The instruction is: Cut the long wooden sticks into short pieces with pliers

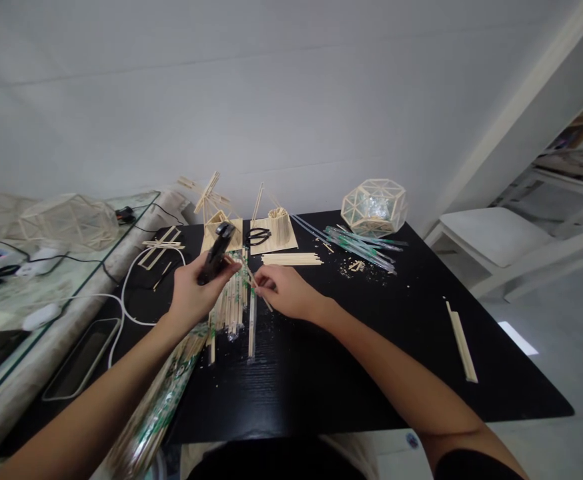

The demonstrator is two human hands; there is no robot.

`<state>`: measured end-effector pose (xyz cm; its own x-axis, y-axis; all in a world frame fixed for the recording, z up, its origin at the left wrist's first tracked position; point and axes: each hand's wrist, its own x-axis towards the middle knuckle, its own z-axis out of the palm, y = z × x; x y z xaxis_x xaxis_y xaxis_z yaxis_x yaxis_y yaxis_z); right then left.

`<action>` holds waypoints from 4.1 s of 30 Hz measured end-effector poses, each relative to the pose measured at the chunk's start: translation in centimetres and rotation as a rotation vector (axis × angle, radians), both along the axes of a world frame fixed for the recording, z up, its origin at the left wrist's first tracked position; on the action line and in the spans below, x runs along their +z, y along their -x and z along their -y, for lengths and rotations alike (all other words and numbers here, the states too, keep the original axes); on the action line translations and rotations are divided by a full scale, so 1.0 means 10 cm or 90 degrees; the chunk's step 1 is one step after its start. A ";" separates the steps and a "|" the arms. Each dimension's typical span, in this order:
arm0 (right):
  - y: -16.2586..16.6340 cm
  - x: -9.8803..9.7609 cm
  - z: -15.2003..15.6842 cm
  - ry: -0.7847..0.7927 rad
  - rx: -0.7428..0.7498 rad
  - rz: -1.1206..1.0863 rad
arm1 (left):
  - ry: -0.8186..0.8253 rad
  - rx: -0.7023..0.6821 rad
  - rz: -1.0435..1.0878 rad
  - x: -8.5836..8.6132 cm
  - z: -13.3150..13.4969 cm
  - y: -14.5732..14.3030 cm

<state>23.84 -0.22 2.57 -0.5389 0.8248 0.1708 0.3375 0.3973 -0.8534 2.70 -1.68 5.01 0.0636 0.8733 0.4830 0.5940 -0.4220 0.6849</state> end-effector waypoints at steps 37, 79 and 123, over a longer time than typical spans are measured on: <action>-0.09 -0.32 -0.23 -0.116 0.024 0.021 | 0.112 -0.141 0.155 -0.18 -0.25 -0.26; 0.02 -0.30 -0.16 -0.170 -0.048 -0.043 | -0.023 0.087 -0.709 0.42 0.26 -0.02; -0.29 -0.04 -0.30 0.221 0.054 -0.133 | 0.057 0.119 -0.564 0.21 0.08 0.28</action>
